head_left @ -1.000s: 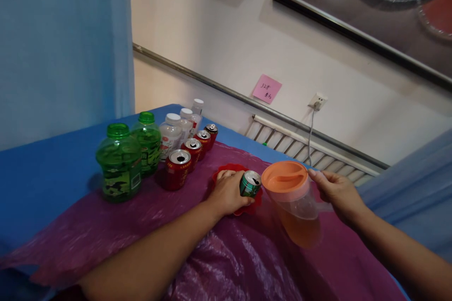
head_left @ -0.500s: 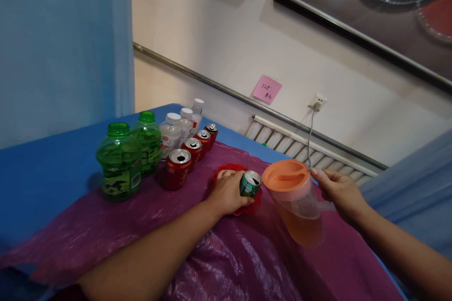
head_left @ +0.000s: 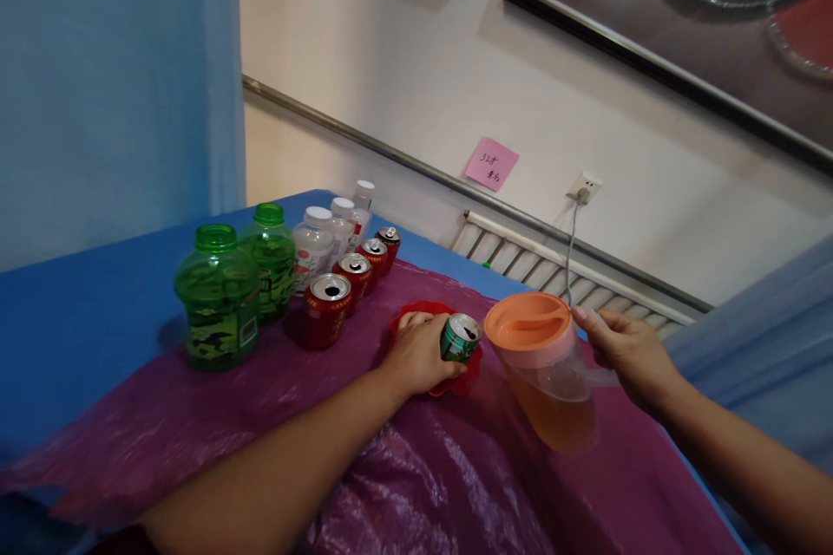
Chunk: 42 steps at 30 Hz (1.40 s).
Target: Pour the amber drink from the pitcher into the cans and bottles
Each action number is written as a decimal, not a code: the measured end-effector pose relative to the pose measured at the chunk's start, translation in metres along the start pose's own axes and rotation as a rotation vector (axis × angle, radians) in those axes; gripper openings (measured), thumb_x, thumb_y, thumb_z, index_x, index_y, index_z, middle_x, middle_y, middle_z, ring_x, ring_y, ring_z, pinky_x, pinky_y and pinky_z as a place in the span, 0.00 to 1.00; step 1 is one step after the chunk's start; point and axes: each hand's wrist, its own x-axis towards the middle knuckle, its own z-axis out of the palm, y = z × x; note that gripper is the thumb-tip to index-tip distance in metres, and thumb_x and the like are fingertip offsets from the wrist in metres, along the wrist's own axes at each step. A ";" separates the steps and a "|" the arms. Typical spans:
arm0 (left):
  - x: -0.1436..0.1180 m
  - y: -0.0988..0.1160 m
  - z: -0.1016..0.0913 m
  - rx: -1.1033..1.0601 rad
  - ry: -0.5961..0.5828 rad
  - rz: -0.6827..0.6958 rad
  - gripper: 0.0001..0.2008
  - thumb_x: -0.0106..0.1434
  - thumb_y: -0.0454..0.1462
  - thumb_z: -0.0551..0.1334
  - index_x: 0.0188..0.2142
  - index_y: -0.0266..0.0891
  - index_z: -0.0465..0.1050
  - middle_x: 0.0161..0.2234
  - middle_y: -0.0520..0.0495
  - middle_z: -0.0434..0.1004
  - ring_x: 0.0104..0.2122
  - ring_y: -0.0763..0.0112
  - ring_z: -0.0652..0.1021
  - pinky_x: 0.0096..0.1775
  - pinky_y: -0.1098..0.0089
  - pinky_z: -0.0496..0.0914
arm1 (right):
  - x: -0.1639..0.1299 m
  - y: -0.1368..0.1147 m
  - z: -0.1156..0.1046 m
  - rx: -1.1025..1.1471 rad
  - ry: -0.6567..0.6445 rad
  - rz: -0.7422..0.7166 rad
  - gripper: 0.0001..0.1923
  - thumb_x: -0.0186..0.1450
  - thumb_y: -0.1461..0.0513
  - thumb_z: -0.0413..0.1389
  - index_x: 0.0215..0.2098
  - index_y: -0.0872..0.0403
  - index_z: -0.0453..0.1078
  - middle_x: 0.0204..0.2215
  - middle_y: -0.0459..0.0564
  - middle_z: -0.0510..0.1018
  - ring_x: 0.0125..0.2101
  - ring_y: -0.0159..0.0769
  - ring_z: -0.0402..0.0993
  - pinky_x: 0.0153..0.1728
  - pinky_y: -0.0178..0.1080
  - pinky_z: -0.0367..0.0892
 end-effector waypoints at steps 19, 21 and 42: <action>0.000 0.001 -0.003 0.010 -0.004 0.002 0.35 0.47 0.50 0.74 0.54 0.47 0.71 0.48 0.45 0.78 0.52 0.50 0.74 0.57 0.56 0.61 | -0.003 -0.006 -0.001 -0.010 -0.003 -0.008 0.32 0.54 0.37 0.61 0.15 0.50 0.56 0.14 0.39 0.55 0.17 0.27 0.49 0.17 0.34 0.47; 0.000 0.000 -0.002 0.011 -0.006 0.003 0.34 0.47 0.50 0.74 0.53 0.47 0.71 0.48 0.45 0.78 0.52 0.50 0.74 0.56 0.56 0.62 | -0.003 -0.005 -0.001 -0.005 -0.001 -0.010 0.32 0.54 0.37 0.62 0.15 0.50 0.56 0.13 0.39 0.55 0.17 0.27 0.49 0.17 0.34 0.47; 0.000 -0.001 0.000 0.026 -0.036 -0.002 0.33 0.47 0.51 0.73 0.52 0.47 0.72 0.48 0.45 0.78 0.52 0.49 0.73 0.55 0.56 0.63 | -0.003 -0.010 -0.003 -0.018 0.008 0.002 0.32 0.54 0.36 0.61 0.15 0.50 0.57 0.14 0.39 0.54 0.17 0.27 0.49 0.18 0.34 0.46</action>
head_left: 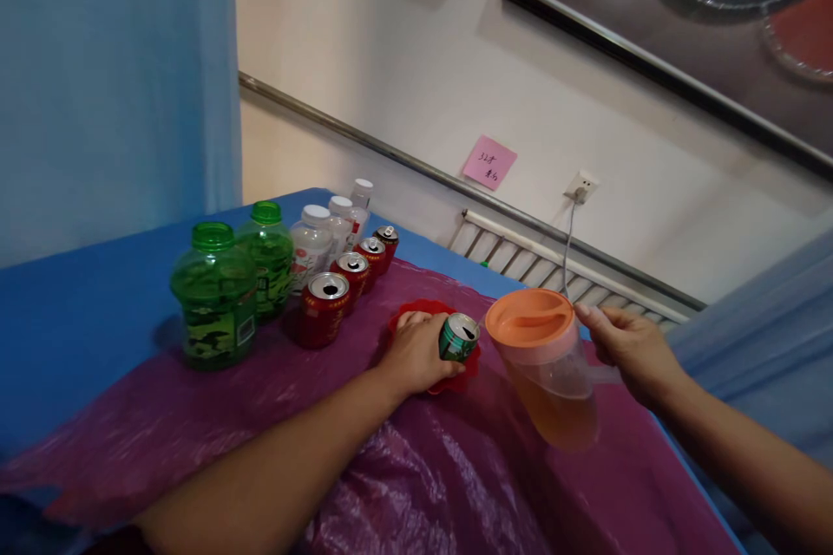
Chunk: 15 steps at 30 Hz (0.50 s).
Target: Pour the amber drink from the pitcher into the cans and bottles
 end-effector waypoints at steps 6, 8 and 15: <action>0.000 0.000 0.000 -0.006 0.002 0.007 0.34 0.47 0.51 0.74 0.52 0.47 0.72 0.47 0.45 0.78 0.52 0.49 0.73 0.55 0.55 0.62 | 0.000 0.000 -0.001 -0.016 0.003 -0.030 0.32 0.55 0.36 0.60 0.15 0.50 0.57 0.13 0.40 0.55 0.17 0.28 0.49 0.17 0.34 0.46; 0.000 -0.001 0.000 -0.005 0.002 0.006 0.33 0.47 0.51 0.74 0.52 0.47 0.72 0.47 0.45 0.78 0.52 0.49 0.73 0.55 0.55 0.63 | -0.001 -0.001 -0.001 -0.020 0.003 -0.024 0.32 0.55 0.37 0.60 0.15 0.50 0.57 0.13 0.40 0.55 0.17 0.27 0.49 0.17 0.34 0.46; 0.000 -0.003 0.002 0.000 0.012 0.003 0.34 0.46 0.51 0.74 0.52 0.47 0.73 0.47 0.45 0.78 0.52 0.48 0.73 0.54 0.56 0.63 | -0.001 -0.006 -0.002 -0.048 0.007 -0.037 0.32 0.54 0.36 0.59 0.14 0.50 0.56 0.13 0.40 0.54 0.17 0.27 0.48 0.17 0.33 0.47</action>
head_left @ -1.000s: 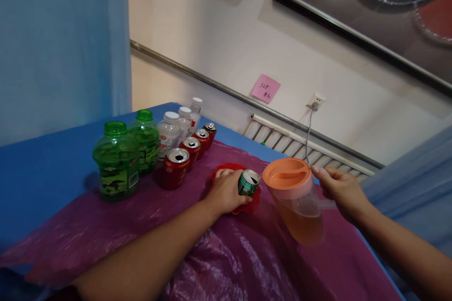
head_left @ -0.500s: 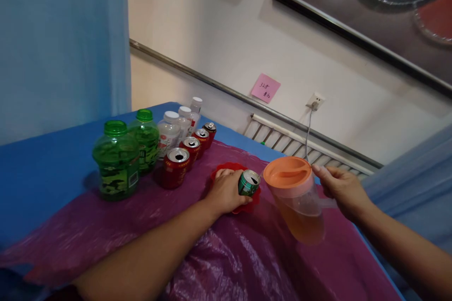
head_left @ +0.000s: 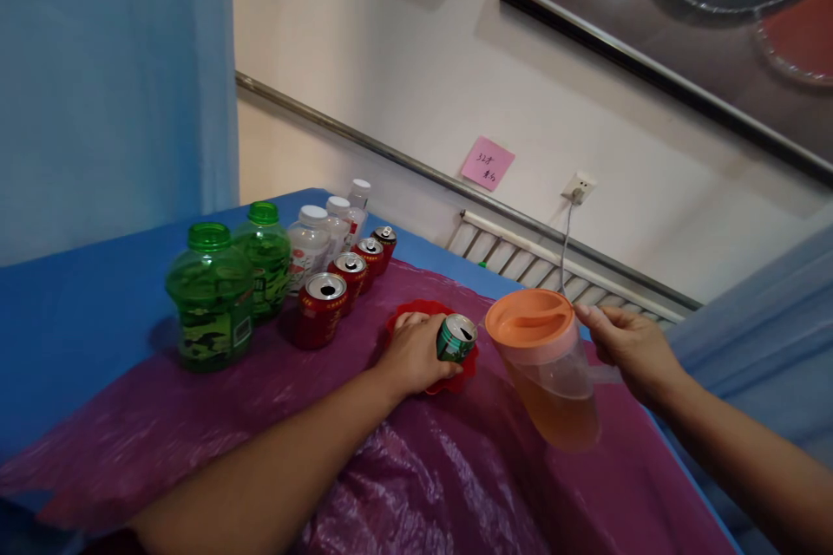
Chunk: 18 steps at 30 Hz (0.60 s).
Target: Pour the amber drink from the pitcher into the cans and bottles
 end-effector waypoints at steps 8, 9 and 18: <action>0.000 0.000 0.000 -0.003 -0.006 0.007 0.33 0.46 0.51 0.74 0.51 0.47 0.73 0.47 0.44 0.78 0.52 0.48 0.73 0.54 0.55 0.63 | 0.000 0.001 -0.001 0.012 0.017 0.012 0.32 0.54 0.36 0.61 0.15 0.50 0.55 0.14 0.40 0.54 0.17 0.27 0.49 0.17 0.33 0.47; 0.000 0.001 0.000 -0.004 -0.007 0.007 0.33 0.46 0.51 0.74 0.52 0.47 0.73 0.48 0.44 0.78 0.52 0.48 0.73 0.54 0.55 0.63 | 0.000 0.002 -0.001 0.016 0.016 0.012 0.32 0.54 0.36 0.61 0.15 0.50 0.56 0.14 0.40 0.54 0.17 0.27 0.49 0.17 0.33 0.47; 0.001 0.001 -0.001 -0.002 -0.013 -0.002 0.34 0.46 0.51 0.74 0.52 0.47 0.73 0.48 0.44 0.78 0.52 0.48 0.73 0.56 0.55 0.63 | 0.002 0.003 -0.001 0.024 0.005 0.025 0.32 0.54 0.36 0.62 0.15 0.51 0.56 0.13 0.40 0.55 0.17 0.27 0.49 0.18 0.34 0.47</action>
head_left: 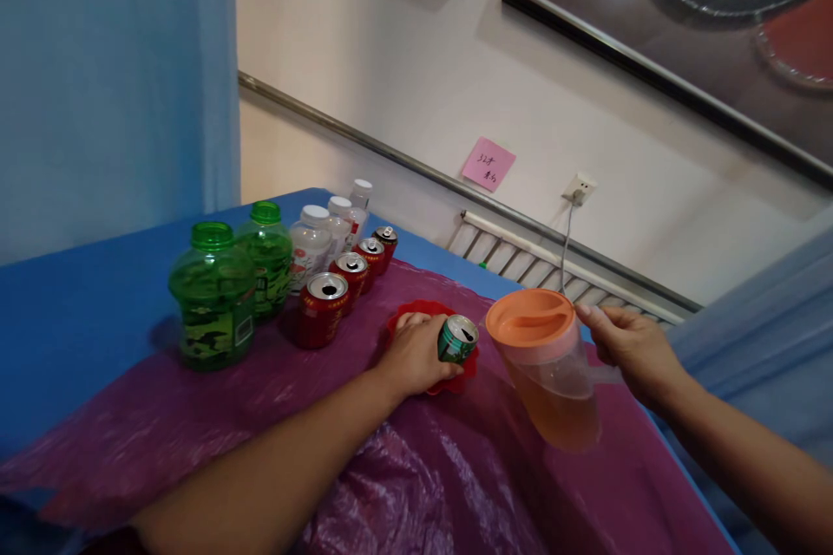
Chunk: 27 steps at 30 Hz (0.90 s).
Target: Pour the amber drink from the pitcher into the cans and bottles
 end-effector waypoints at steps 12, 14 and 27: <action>-0.001 0.000 0.001 -0.003 0.015 0.028 0.33 0.47 0.51 0.74 0.51 0.47 0.73 0.47 0.44 0.78 0.51 0.47 0.73 0.54 0.55 0.64 | -0.001 0.000 -0.002 -0.006 -0.006 -0.003 0.32 0.55 0.36 0.61 0.15 0.51 0.57 0.13 0.40 0.56 0.17 0.28 0.50 0.19 0.34 0.47; -0.001 -0.001 0.001 -0.003 0.015 0.030 0.33 0.47 0.51 0.74 0.52 0.47 0.73 0.47 0.44 0.78 0.51 0.48 0.73 0.54 0.55 0.64 | -0.002 -0.001 -0.002 -0.018 -0.002 0.003 0.33 0.54 0.36 0.61 0.14 0.51 0.57 0.13 0.40 0.56 0.17 0.28 0.50 0.18 0.34 0.47; 0.000 0.000 0.000 0.014 0.000 0.021 0.33 0.47 0.52 0.74 0.51 0.47 0.73 0.47 0.44 0.78 0.51 0.48 0.74 0.54 0.56 0.64 | -0.001 -0.002 -0.003 -0.038 0.009 -0.008 0.33 0.54 0.36 0.60 0.15 0.50 0.56 0.14 0.40 0.55 0.18 0.28 0.50 0.18 0.34 0.47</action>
